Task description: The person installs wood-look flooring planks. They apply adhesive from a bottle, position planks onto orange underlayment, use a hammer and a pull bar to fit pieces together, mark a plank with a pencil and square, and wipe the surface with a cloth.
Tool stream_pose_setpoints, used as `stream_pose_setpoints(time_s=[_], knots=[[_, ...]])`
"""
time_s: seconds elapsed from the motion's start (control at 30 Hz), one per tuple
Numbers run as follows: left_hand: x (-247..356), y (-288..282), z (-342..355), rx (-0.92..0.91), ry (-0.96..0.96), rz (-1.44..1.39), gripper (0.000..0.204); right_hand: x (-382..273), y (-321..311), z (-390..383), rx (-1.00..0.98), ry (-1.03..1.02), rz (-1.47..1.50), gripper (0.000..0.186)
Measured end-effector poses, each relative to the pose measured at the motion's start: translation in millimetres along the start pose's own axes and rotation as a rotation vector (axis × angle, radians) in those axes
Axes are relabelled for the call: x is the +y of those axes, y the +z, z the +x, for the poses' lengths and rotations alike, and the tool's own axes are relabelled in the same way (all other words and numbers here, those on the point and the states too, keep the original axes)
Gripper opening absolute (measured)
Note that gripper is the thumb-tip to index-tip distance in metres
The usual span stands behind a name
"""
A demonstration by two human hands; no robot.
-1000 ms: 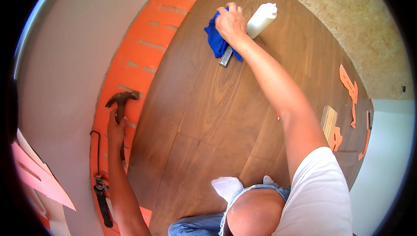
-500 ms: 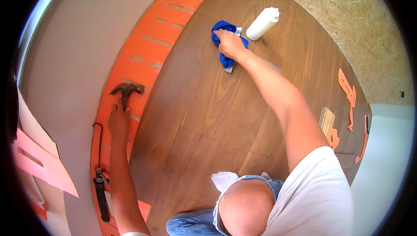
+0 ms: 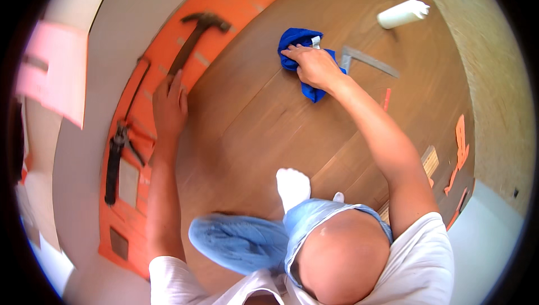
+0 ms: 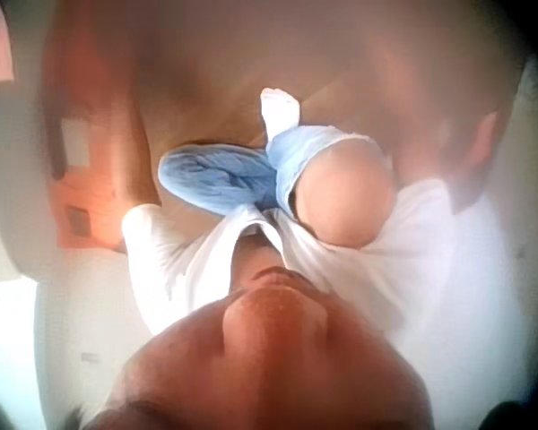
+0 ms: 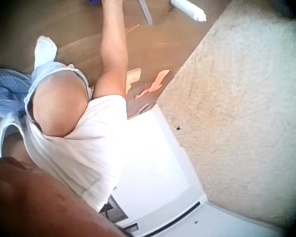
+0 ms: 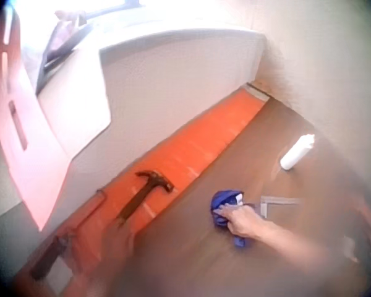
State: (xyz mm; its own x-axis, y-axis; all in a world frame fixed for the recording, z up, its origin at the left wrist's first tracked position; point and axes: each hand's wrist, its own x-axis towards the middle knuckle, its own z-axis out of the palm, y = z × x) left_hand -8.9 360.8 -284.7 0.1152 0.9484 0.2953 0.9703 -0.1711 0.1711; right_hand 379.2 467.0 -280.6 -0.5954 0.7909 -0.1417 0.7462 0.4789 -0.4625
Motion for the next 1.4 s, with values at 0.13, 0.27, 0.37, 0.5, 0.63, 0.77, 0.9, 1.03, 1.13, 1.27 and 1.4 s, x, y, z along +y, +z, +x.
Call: stream_pose_setpoints(time_s=[0.13, 0.27, 0.37, 0.5, 0.63, 0.77, 0.9, 1.03, 1.13, 1.27, 1.4], knots=[[-19.4, -67.9, -157.6, 0.077, -0.327, -0.057, 0.033, -62.5, 22.3, -15.2, -0.109, -0.126, 0.028, 0.060], [-28.2, -119.4, -350.9, 0.201, -1.016, 0.011, 0.026, -119.2, 52.8, -21.4, -0.180, -0.312, -0.030, 0.058], [-9.7, -130.6, -493.0, 0.119, -1.284, 0.359, 0.021, -163.6, 77.6, -25.5, -0.282, -0.469, -0.035, 0.055], [30.7, -124.8, -600.7, 0.031, -1.643, 0.707, 0.018, -216.3, 113.1, -23.4, -0.408, -0.696, -0.071, 0.054], [54.5, -106.5, -606.0, 0.021, -1.801, 0.704, 0.028, -263.2, 142.3, -17.7, -0.484, -0.852, -0.087, 0.046], [58.8, -105.1, -614.7, 0.219, -1.780, 0.646, 0.039, -305.4, 169.5, -19.8, -0.498, -0.979, -0.099, 0.041], [56.9, -97.3, -618.8, 0.304, -1.749, 0.608, 0.040, -345.2, 190.8, -20.3, -0.495, -1.061, -0.133, 0.039], [52.5, -95.7, -622.0, 0.313, -1.728, 0.586, 0.040, -368.7, 213.7, -25.0, -0.486, -1.103, -0.086, 0.039], [52.2, -95.2, -624.0, 0.328, -1.730, 0.604, 0.041, -375.6, 216.8, -26.5, -0.471, -1.123, 0.128, 0.046], [56.8, -95.8, -617.4, 0.409, -1.725, 0.602, 0.040, -380.6, 195.0, -47.8, -0.862, -0.794, 0.379, 0.059], [53.7, -96.4, -625.9, 0.309, -1.713, 0.659, 0.041, -369.4, 177.5, -46.2, -0.458, -0.659, 0.427, 0.060]])
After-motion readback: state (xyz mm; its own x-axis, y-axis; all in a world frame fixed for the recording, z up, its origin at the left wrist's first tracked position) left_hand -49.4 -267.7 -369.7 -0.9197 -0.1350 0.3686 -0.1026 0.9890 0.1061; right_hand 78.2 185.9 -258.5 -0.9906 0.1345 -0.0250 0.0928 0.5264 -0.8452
